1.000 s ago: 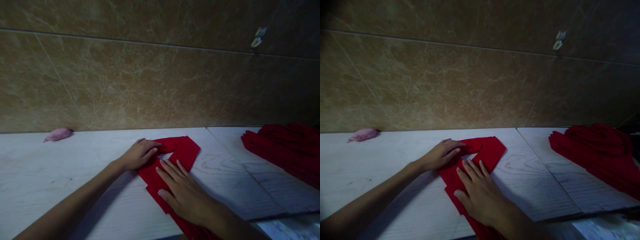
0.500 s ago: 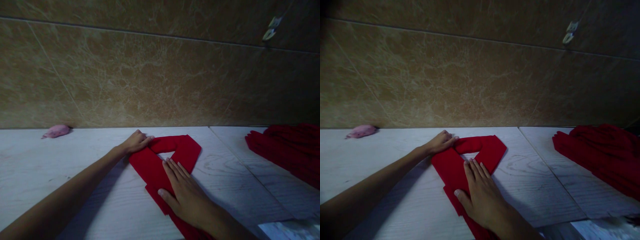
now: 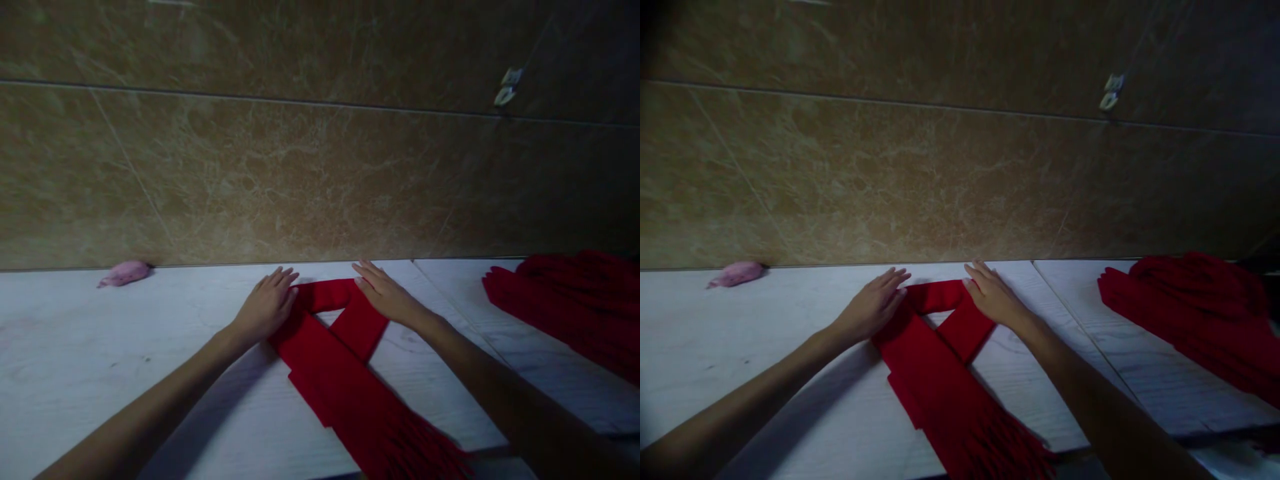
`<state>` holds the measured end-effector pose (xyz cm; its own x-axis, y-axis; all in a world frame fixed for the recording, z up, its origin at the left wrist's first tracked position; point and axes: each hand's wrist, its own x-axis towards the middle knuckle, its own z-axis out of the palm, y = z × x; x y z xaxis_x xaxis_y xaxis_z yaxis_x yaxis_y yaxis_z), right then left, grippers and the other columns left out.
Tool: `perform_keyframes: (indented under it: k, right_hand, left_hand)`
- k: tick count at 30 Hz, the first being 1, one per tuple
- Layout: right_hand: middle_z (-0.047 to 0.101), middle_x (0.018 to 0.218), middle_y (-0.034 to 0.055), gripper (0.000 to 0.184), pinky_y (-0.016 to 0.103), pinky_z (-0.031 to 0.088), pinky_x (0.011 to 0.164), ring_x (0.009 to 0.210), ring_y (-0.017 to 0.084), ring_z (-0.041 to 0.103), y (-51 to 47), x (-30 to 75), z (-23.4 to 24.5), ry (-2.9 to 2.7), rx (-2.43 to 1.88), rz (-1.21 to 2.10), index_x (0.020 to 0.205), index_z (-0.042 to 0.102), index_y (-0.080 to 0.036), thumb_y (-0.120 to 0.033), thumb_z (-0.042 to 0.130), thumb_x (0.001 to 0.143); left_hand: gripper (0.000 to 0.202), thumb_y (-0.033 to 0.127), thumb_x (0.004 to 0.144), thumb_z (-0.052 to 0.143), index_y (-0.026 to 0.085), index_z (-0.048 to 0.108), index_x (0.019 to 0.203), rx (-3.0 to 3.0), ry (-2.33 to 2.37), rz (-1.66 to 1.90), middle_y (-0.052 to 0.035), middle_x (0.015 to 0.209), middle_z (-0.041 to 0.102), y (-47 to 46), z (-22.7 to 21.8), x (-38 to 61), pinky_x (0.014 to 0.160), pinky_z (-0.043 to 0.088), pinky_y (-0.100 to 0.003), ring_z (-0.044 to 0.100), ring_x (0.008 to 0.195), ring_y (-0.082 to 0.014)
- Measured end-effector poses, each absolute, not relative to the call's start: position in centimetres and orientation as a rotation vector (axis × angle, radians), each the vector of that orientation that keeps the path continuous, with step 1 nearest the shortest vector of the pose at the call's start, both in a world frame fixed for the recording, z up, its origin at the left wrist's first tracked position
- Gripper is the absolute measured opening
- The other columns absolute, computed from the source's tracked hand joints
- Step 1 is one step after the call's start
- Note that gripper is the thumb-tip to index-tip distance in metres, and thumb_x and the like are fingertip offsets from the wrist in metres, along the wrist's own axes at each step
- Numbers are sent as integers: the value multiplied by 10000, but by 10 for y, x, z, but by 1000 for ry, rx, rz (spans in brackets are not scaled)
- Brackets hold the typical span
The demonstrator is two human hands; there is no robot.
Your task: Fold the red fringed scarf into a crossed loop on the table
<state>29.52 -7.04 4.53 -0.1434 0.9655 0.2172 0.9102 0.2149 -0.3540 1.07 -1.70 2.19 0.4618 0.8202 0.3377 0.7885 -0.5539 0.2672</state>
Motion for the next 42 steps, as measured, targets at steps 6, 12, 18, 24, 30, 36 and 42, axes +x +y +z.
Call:
perform_keyframes:
  k: [6, 12, 18, 24, 30, 36, 42]
  right_hand:
    - [686, 1189, 341, 791, 492, 495, 944, 1163, 378, 672, -39, 313, 50, -1864, -2181, 112, 1234, 664, 37, -519, 121, 1086]
    - [733, 1122, 272, 750, 397, 489, 865, 1068, 319, 709, -38, 320, 32, -1857, -2245, 126, 1127, 743, -52, -545, 180, 1080]
    - [750, 1086, 238, 715, 366, 476, 817, 1020, 286, 715, -32, 324, 25, -1811, -2271, 80, 1078, 746, -99, -552, 193, 1076]
    - [750, 1073, 234, 669, 369, 474, 801, 1003, 289, 719, -30, 327, 21, -1787, -2274, 72, 1066, 742, -106, -526, 222, 1079]
    - [746, 1040, 240, 657, 388, 491, 840, 986, 288, 719, -27, 328, 23, -1751, -2261, 49, 1074, 730, -87, -515, 231, 1085]
    - [596, 1449, 184, 481, 390, 420, 1096, 1338, 273, 544, -30, 318, 20, -1859, -1955, -87, 1362, 617, -124, -390, 329, 1083]
    - [309, 1684, 141, 630, 642, 170, 1240, 1556, 347, 264, -32, 291, -2, -2205, -1889, 30, 1579, 427, -192, -544, 343, 1063]
  left_hand:
    - [666, 616, 1022, 248, 155, 725, 966, 2345, 2026, 200, -213, 1066, 754, -22, 27, 6, 936, 485, -505, 715, 1030, -375]
    - [439, 566, 979, 392, 215, 646, 906, 2216, 1855, 527, -125, 878, 767, -2, 13, 1, 649, 460, -312, 715, 782, -271]
    - [590, 697, 925, 403, 226, 603, 629, 2065, 1782, 480, -97, 652, 694, 12, 14, 8, 560, 413, -315, 661, 634, -261]
    - [533, 635, 944, 425, 227, 605, 653, 2245, 1726, 555, -63, 626, 678, 18, 9, 8, 550, 355, -287, 605, 588, -214]
    - [525, 626, 973, 424, 225, 687, 760, 2320, 1941, 393, -114, 788, 749, 37, 13, 17, 617, 422, -304, 692, 744, -271]
    - [452, 456, 1044, 376, 191, 665, 1268, 2617, 1656, 585, -165, 1350, 666, 6, 25, 36, 1090, 442, -474, 590, 1290, -331]
    - [597, 614, 1042, 335, 373, 396, 1586, 2674, 1274, 239, -24, 1695, 311, -13, 4, 34, 1267, 85, -620, 153, 1596, -327]
